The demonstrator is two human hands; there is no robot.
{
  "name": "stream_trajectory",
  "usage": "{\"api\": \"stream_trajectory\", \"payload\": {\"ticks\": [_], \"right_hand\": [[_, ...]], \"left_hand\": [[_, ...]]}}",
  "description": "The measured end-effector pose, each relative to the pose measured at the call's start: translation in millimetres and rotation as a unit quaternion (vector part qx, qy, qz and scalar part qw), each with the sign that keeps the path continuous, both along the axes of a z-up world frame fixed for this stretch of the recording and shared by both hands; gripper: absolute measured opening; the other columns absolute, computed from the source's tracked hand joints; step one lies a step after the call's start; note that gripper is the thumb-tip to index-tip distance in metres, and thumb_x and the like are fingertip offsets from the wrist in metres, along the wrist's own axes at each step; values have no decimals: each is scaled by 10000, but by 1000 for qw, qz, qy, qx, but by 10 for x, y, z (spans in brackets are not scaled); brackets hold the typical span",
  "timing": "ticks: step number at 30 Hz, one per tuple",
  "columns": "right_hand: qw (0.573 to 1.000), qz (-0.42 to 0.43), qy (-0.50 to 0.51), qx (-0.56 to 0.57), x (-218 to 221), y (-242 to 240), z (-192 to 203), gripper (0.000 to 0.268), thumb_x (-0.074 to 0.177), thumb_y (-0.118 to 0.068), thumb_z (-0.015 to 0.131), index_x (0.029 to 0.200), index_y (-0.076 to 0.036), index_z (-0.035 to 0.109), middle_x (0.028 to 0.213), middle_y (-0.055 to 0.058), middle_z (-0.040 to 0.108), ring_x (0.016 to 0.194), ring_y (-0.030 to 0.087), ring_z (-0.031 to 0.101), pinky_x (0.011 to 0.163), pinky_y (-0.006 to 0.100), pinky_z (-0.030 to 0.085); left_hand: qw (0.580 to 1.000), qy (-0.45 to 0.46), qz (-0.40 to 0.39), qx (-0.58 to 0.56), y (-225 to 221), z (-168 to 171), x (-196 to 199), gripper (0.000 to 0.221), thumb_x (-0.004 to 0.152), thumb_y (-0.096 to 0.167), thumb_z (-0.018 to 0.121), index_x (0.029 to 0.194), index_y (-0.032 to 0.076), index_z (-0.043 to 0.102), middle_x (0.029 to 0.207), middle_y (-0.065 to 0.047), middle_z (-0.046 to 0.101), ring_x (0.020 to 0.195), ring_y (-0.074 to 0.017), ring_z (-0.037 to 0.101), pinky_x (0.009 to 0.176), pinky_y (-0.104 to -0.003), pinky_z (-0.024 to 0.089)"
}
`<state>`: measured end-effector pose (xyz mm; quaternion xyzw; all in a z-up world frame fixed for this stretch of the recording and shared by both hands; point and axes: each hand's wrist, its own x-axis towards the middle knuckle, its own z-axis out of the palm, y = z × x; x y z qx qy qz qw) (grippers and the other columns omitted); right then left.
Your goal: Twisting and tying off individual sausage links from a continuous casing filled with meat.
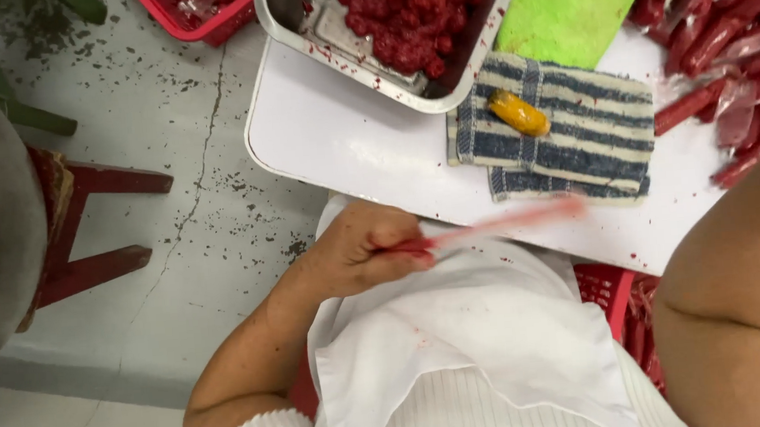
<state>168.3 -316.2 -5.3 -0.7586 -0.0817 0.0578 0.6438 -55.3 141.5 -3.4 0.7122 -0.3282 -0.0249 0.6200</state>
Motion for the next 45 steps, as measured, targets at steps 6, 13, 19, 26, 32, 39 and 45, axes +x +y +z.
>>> {"api": "stream_trajectory", "payload": {"ticks": [6, 13, 19, 26, 32, 39, 45], "right_hand": [[903, 7, -419, -96, 844, 767, -550, 235, 971, 233, 443, 1106, 78, 557, 978, 235, 536, 921, 371, 530, 871, 488, 469], [905, 236, -256, -244, -256, 2537, 207, 370, 966, 11, 599, 1336, 4, 597, 1226, 131, 554, 1168, 330, 500, 956, 571, 228], [943, 158, 80, 282, -931, 2518, 502, 192, 859, -256, 565, 967, -100, 539, 963, 106, 556, 948, 234, 597, 1043, 343, 530], [948, 210, -214, 109, -1186, 1875, 465, 229, 1063, 8, 319, 848, 21, 394, 853, 148, 444, 796, 292, 489, 736, 365, 476], [978, 104, 103, 150, -1338, 1492, 398, 74, 687, -52, 504, 640, -108, 515, 607, 72, 560, 633, 192, 596, 737, 314, 521], [986, 110, -30, -121, -1633, 955, 33, 153, 821, -112, 414, 688, -89, 486, 754, -15, 459, 775, 141, 427, 684, 301, 324], [886, 101, -341, -298, -1636, 725, -17, 535, 1156, -331, 271, 968, -91, 710, 935, 3, 690, 1325, 419, 728, 1240, 657, -93]], "left_hand": [[867, 362, -29, -342, -223, -163, 283, 437, 946, 482, 621, 817, 71, 551, 485, -28, 382, 421, -142, 332, 374, -279, 298], [752, 386, -73, -529, -430, 56, 964, 354, 956, 412, 550, 769, 115, 508, 505, 16, 306, 375, -77, 249, 373, -238, 269], [822, 428, -27, -373, -803, 33, 914, 241, 927, 331, 608, 943, 104, 529, 620, -22, 496, 487, -107, 465, 448, -283, 458], [990, -37, 134, -28, -931, 371, 735, 624, 1081, 340, 691, 1576, 186, 343, 1636, -81, 410, 1582, -232, 393, 1405, -411, 314], [891, 266, 25, -367, -1749, 168, 1069, 277, 937, 342, 706, 1037, 83, 705, 513, -161, 595, 321, -158, 500, 262, -214, 335], [968, -252, 15, 5, -1684, 674, 911, 79, 989, 73, 592, 960, 55, 663, 849, -11, 687, 765, -178, 682, 663, -294, 521], [930, -362, 36, 41, -1419, 670, 712, 153, 1070, 98, 493, 1117, 51, 630, 884, -128, 643, 748, -343, 611, 708, -452, 504]]}}
